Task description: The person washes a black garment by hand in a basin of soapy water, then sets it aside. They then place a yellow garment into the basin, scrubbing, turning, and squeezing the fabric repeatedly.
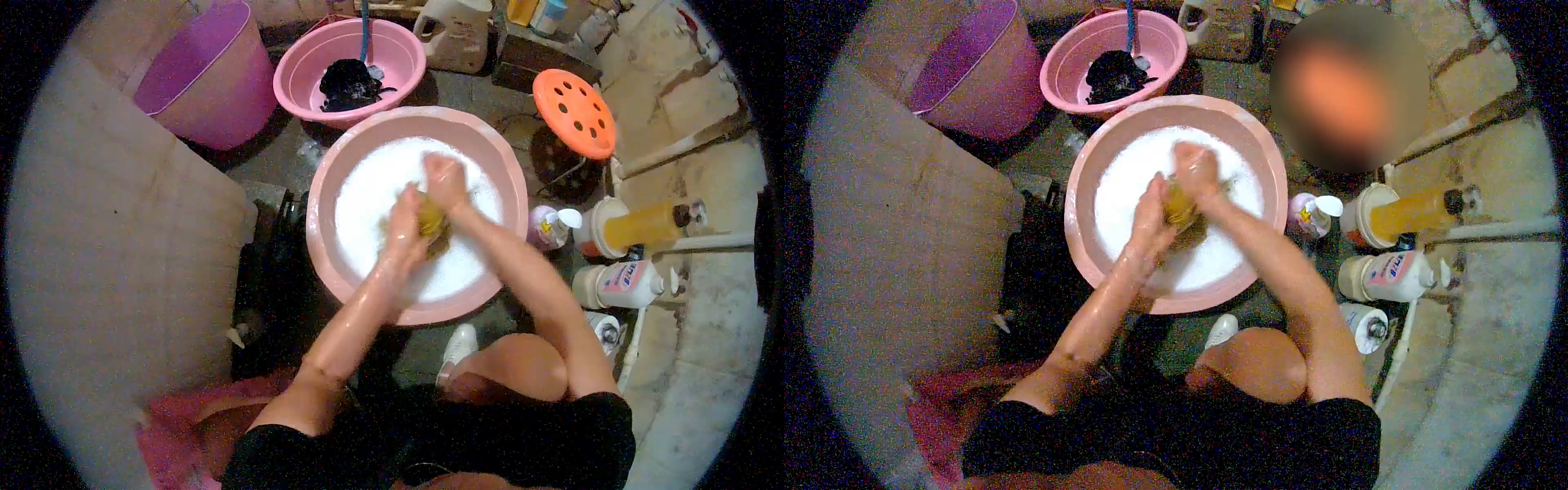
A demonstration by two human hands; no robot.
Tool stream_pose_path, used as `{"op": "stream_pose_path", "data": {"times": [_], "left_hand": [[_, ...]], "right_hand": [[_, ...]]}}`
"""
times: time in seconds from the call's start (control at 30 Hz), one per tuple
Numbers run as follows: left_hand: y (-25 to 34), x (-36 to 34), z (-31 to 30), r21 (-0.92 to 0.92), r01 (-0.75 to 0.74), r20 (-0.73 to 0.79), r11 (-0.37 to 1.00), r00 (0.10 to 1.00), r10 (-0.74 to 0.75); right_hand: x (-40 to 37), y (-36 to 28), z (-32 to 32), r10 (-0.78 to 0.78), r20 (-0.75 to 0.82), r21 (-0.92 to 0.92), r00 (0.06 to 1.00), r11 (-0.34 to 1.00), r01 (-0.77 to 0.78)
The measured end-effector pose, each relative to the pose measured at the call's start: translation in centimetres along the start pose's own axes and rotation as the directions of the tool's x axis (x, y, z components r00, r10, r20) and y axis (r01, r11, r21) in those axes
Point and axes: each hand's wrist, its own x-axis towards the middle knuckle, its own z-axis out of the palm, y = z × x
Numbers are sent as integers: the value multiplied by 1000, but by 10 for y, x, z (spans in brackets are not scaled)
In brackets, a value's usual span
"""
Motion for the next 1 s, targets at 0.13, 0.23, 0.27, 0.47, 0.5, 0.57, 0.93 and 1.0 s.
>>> {"op": "stream_pose_path", "data": {"times": [0.13,0.23,0.27,0.47,0.5,0.57,0.93,1.0], "left_hand": [[45,9,19,119,-283,147,952,953,265],[78,-5,52,-63,-70,285,996,955,85],[70,-3,53,-22,-146,277,989,950,146],[56,15,1,247,-79,251,966,968,15],[53,16,-7,177,401,535,899,727,-430],[44,1,14,96,555,396,826,740,-544],[0,34,-21,-158,12,-50,987,999,-20],[12,87,-68,-294,169,554,941,832,24]], "right_hand": [[17,-48,-36,8,-51,96,999,995,-3],[7,-84,-29,-318,-32,72,948,945,320],[10,-87,-32,-423,9,-23,906,906,423],[46,-76,-61,24,-54,125,998,992,-17],[48,-79,-56,-48,-258,123,965,989,82],[-7,-98,-25,53,10,242,999,969,-54],[-47,-74,-9,115,219,-57,969,993,-105],[-86,-96,10,-290,108,70,951,956,284]]}}
